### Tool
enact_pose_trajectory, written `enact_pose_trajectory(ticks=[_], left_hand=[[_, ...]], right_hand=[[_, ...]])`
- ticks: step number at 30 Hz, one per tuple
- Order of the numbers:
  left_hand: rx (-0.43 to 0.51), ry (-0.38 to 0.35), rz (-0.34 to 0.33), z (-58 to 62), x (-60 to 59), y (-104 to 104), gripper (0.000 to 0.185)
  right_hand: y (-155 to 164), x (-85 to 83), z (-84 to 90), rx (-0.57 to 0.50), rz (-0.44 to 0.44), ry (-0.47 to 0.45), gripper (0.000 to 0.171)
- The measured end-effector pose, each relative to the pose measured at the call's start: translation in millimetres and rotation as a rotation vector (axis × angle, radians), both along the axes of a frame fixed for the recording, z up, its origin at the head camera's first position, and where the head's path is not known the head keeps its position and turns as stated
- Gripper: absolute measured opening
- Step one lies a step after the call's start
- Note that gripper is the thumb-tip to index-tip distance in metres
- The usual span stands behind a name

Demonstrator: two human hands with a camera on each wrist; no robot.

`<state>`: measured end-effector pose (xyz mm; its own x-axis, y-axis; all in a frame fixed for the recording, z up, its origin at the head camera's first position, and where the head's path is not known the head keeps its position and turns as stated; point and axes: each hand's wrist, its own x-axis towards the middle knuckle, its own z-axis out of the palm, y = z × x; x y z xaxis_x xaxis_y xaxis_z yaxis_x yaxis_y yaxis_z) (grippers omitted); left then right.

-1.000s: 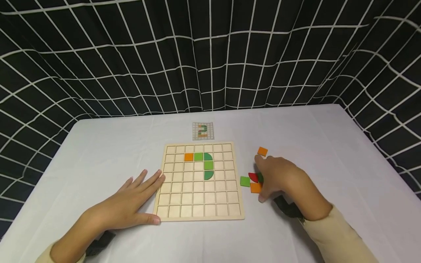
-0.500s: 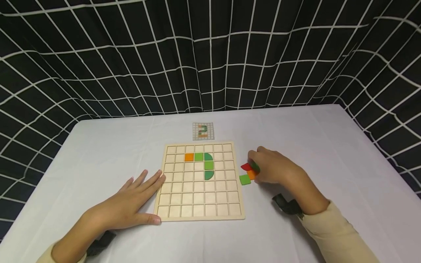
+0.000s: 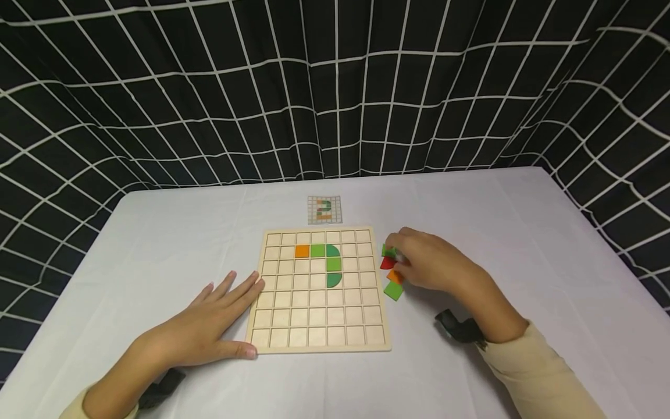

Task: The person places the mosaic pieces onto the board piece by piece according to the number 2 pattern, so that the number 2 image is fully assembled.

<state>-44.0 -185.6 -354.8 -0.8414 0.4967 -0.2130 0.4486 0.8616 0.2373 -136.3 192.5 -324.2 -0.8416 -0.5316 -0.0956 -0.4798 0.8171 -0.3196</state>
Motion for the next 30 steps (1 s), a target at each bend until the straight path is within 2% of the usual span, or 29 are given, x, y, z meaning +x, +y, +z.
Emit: enact_pose_trajectory(ticks=[2,5,8,14,20,26,30], left_hand=[[-0.003,0.001,-0.001,0.2,-0.3,0.2,0.101],[-0.007,-0.002,0.000,0.6,-0.6,0.3,0.101],[-0.005,-0.004,0.001,1.2,-0.7,0.2,0.101],[0.003,-0.002,0.000,1.0,-0.4,-0.1,0.101],[0.003,-0.002,0.006,0.4,-0.1,-0.1,0.101],[0.004,-0.003,0.008,1.0,0.4,0.3,0.101],[0.003,-0.007,0.009,1.9,0.4,0.6,0.101]], right_hand=[[1.1,3.6,3.6,0.053,-0.035,-0.034,0.011],[1.4,8.8,6.2,0.121,-0.059,-0.149,0.028],[-0.4,12.0,5.2,0.149,-0.038,-0.211,0.033],[-5.8,13.1,1.8,0.121,0.043,-0.128,0.026],[-14.8,16.2,0.8,0.116,0.070,-0.119,0.015],[-19.1,21.6,2.3,0.173,0.040,-0.095,0.033],[-18.7,23.3,2.7,0.168,0.062,-0.066,0.033]])
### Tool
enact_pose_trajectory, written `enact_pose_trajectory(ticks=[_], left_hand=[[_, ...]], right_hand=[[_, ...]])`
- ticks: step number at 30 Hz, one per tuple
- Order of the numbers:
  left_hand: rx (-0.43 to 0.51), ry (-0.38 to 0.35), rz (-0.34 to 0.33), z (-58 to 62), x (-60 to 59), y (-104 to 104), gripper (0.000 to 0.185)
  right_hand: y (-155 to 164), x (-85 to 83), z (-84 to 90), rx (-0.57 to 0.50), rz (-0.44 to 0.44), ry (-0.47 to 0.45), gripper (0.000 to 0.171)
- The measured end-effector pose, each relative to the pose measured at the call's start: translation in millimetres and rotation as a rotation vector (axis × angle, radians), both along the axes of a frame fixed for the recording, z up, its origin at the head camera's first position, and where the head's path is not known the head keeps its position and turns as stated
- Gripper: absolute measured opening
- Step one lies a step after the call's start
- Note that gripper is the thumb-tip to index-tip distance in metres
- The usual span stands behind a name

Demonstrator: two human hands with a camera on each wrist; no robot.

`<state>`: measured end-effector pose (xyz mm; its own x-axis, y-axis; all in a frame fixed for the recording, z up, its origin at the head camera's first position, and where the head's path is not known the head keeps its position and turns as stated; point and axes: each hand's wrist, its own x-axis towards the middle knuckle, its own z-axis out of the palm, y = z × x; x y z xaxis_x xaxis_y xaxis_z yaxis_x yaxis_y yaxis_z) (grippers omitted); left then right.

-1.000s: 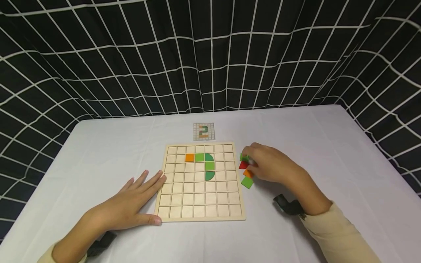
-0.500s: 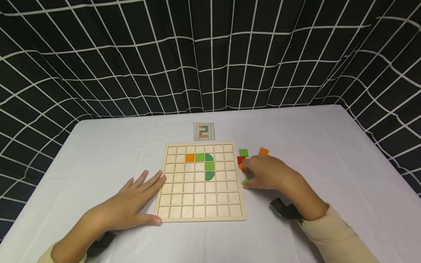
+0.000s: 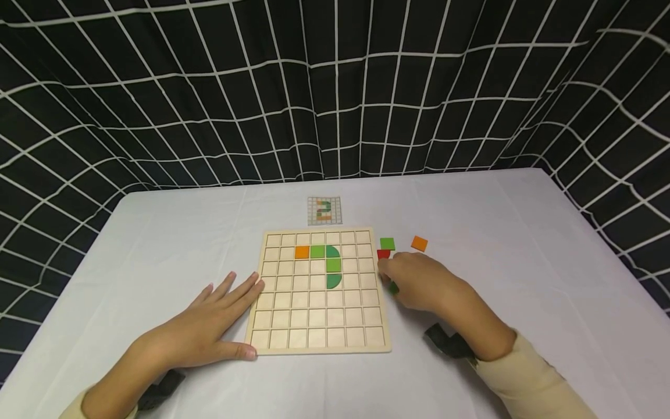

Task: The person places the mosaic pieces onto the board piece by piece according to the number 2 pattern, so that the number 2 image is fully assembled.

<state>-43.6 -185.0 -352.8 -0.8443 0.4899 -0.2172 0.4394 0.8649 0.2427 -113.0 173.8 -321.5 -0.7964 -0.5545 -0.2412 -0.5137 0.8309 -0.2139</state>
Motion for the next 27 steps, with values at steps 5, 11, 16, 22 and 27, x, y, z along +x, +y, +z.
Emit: enact_pose_trajectory(ticks=[5,11,16,22,27], left_hand=[[0.008,-0.008,0.003,0.7,0.5,-0.1,0.100],[0.012,-0.007,0.000,0.0,0.6,0.3,0.099],[0.008,-0.007,-0.006,0.2,0.3,0.4,0.099],[0.010,-0.011,-0.003,0.9,0.2,-0.2,0.099],[0.022,-0.011,-0.004,1.4,0.3,-0.7,0.099]], right_hand=[[-0.9,-0.4,-1.5,-0.047,0.044,0.010,0.028],[-4.1,-1.2,-2.5,-0.094,0.102,0.063,0.030],[-12.5,-2.0,-2.1,-0.105,0.140,0.103,0.027],[-24.9,-4.5,-1.6,-0.120,0.165,0.127,0.022],[-35.8,-7.0,-1.9,-0.148,0.203,0.132,0.017]])
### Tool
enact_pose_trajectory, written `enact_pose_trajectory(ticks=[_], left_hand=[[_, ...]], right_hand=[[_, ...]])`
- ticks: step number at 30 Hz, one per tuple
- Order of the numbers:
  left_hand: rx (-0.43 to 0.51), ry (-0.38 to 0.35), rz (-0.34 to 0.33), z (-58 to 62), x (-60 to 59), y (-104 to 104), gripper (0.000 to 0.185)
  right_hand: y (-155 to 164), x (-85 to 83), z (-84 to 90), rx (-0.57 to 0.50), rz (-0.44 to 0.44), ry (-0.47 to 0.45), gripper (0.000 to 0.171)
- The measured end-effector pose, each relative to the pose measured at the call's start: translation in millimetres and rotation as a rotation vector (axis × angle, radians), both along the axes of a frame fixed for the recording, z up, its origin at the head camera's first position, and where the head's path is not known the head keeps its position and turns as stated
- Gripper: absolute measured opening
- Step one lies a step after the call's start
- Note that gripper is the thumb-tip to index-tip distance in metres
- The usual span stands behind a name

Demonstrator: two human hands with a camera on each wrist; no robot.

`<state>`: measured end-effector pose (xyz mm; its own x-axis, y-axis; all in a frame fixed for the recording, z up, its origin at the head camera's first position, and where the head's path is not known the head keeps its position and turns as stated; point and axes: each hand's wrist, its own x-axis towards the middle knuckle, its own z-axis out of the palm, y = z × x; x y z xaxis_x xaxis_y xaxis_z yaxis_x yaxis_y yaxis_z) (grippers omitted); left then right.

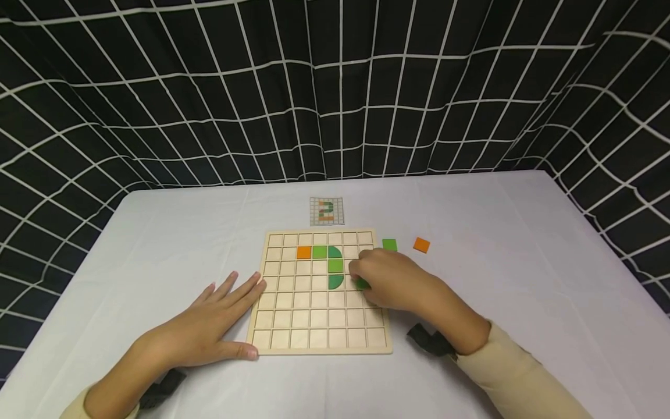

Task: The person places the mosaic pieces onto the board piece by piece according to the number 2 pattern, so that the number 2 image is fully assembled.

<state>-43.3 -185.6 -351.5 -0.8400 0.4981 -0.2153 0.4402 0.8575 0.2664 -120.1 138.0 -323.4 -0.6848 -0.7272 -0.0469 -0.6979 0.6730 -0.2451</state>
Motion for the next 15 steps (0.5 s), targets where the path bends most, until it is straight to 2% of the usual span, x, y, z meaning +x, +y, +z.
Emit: enact_pose_trajectory(ticks=[8,15], left_hand=[[-0.011,0.006,0.007,-0.1,-0.1,0.6,0.100],[-0.010,-0.012,0.013,-0.5,0.0,0.9,0.099]], right_hand=[[-17.6,1.5,1.1,-0.047,0.067,0.039,0.016],[-31.9,2.8,-1.9,-0.082,0.068,0.065,0.015]])
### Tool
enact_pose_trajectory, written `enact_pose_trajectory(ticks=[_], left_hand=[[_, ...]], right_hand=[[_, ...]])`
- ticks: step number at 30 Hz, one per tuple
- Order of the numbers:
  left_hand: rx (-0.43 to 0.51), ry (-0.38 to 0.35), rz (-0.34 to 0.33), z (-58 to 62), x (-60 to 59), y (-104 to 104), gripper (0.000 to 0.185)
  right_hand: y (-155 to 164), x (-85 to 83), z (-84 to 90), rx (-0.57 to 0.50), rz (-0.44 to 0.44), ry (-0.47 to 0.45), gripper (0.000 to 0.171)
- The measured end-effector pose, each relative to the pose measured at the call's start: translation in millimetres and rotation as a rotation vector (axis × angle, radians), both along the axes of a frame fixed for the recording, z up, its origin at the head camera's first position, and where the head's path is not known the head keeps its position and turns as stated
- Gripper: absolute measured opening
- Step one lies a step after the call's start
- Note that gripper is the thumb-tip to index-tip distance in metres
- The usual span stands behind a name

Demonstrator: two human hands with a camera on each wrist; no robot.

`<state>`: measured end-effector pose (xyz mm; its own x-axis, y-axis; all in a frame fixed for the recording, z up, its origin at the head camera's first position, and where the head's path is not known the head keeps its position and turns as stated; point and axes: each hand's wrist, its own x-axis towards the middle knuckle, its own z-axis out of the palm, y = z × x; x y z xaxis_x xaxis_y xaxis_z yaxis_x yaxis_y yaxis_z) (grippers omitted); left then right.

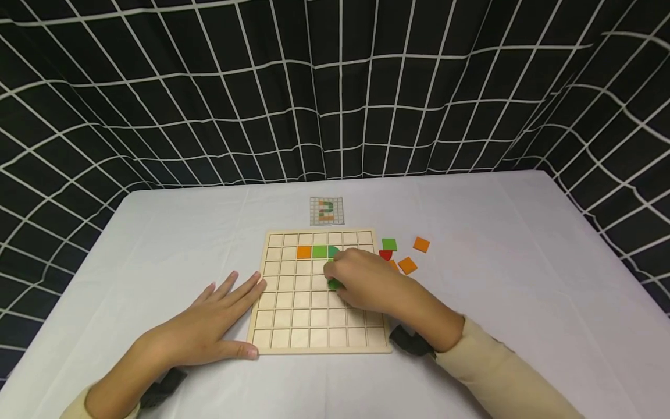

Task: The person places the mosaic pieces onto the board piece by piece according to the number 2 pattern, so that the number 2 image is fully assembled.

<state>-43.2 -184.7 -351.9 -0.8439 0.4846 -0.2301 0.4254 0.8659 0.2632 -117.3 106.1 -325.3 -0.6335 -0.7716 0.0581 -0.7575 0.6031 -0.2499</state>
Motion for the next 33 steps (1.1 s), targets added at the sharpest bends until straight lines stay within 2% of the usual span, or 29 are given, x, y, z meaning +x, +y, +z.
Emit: enact_pose_trajectory(ticks=[12,33], left_hand=[[-0.007,-0.001,-0.001,0.2,-0.4,0.2,0.100],[-0.010,0.009,-0.008,-0.1,-0.1,-0.4,0.099]], right_hand=[[-17.5,-2.5,-10.7,-0.015,0.017,0.045,0.018],[-29.4,-3.1,-15.0,-0.022,0.026,0.082,0.022]])
